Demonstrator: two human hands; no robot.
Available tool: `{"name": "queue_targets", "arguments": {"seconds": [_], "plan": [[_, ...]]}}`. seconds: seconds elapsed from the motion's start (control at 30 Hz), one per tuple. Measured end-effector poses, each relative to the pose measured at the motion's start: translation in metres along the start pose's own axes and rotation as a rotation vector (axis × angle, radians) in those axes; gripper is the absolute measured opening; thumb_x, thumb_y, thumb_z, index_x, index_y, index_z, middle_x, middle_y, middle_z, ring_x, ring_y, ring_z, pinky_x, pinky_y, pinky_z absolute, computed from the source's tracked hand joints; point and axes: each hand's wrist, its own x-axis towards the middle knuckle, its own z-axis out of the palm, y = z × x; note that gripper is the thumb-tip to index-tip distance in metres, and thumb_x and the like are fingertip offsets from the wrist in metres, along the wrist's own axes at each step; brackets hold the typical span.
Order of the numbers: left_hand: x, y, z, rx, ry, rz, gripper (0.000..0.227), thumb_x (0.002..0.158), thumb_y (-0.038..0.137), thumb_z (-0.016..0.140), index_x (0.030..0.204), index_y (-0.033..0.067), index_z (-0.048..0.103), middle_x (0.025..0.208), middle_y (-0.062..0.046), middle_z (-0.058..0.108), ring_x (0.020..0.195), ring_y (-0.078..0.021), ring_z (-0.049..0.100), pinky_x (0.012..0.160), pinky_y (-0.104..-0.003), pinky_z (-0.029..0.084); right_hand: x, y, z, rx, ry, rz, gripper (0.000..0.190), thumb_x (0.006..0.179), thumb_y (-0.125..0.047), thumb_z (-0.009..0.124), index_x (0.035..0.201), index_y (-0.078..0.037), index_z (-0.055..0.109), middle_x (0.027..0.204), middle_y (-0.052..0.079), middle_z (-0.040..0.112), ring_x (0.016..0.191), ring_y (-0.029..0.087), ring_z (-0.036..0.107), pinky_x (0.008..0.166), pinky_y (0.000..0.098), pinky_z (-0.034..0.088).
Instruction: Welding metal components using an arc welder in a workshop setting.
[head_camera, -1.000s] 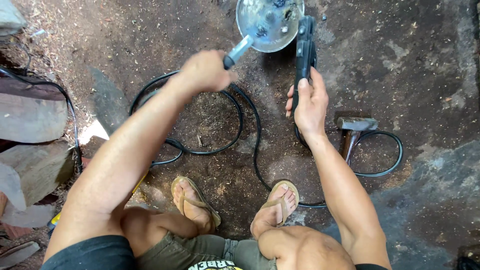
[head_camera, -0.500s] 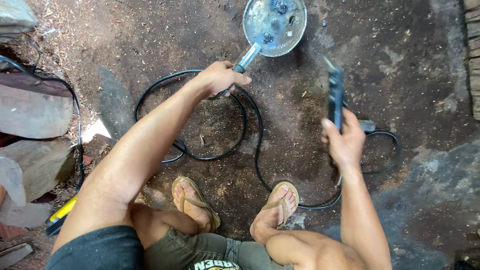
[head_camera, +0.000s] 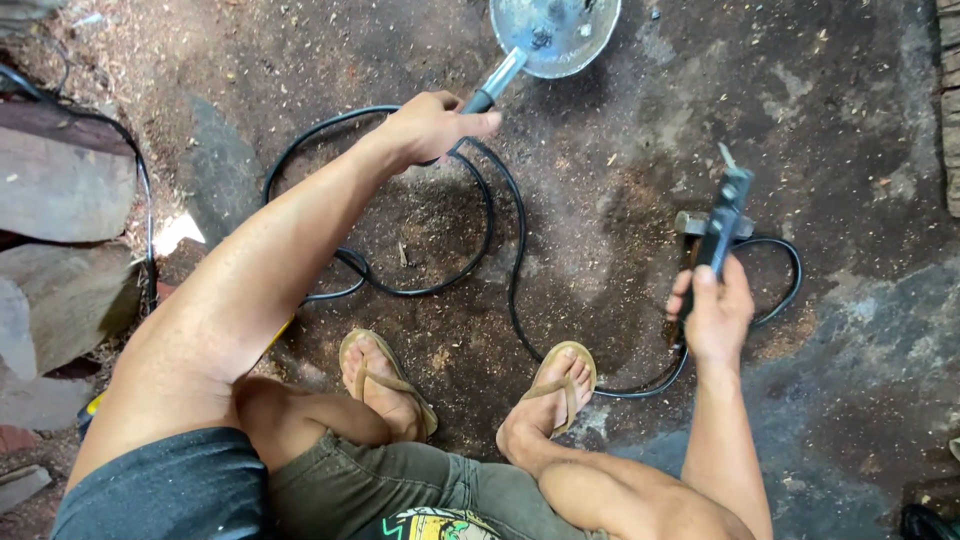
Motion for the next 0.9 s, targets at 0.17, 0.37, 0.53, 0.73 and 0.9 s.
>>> {"name": "queue_targets", "arguments": {"seconds": [0.17,0.37,0.53,0.73,0.9], "plan": [[-0.053,0.004,0.001,0.433,0.267,0.267,0.083,0.085,0.062,0.071,0.141,0.0058,0.050,0.112,-0.019,0.067,0.104,-0.0352,0.065,0.092,-0.052,0.048,0.009,-0.025,0.053,-0.003,-0.042,0.009,0.040,0.110,-0.019,0.048,0.148,-0.006,0.046,0.083,0.002,0.061,0.059,0.009,0.058,0.048,0.0259,0.049],[-0.246,0.029,0.039,0.693,0.085,0.690,0.068,0.076,0.046,0.078,0.122,-0.0005,0.061,0.102,-0.018,0.067,0.100,-0.0391,0.063,0.094,-0.053,0.044,0.024,-0.033,0.128,0.229,-0.101,0.090,0.041,0.110,-0.024,0.046,0.148,-0.008,0.041,0.083,0.003,0.061,0.056,0.009,0.058,0.043,0.0264,0.049],[-0.300,0.003,0.067,0.800,-0.241,0.868,0.073,0.071,0.031,0.076,0.129,-0.0081,0.056,0.108,-0.025,0.065,0.107,-0.0425,0.061,0.103,-0.061,0.037,0.045,-0.036,0.172,0.287,-0.162,0.021,0.042,0.111,-0.023,0.043,0.149,-0.007,0.044,0.083,0.003,0.061,0.055,0.009,0.058,0.043,0.0273,0.050],[-0.281,-0.032,0.064,1.141,-0.067,0.614,0.079,0.080,0.033,0.076,0.144,-0.0045,0.048,0.107,-0.020,0.066,0.103,-0.0343,0.062,0.101,-0.052,0.042,0.059,-0.053,0.187,0.129,-0.140,-0.008,0.044,0.111,-0.025,0.043,0.151,-0.009,0.042,0.079,0.002,0.060,0.052,0.009,0.057,0.040,0.0271,0.048],[-0.273,-0.017,0.054,0.741,-0.320,0.406,0.081,0.083,0.044,0.073,0.149,0.0069,0.044,0.120,-0.016,0.062,0.110,-0.0332,0.057,0.095,-0.044,0.041,0.060,-0.055,0.185,0.047,-0.118,0.008,0.042,0.112,-0.028,0.043,0.150,-0.010,0.046,0.077,0.002,0.060,0.052,0.008,0.056,0.041,0.0261,0.047]]}}
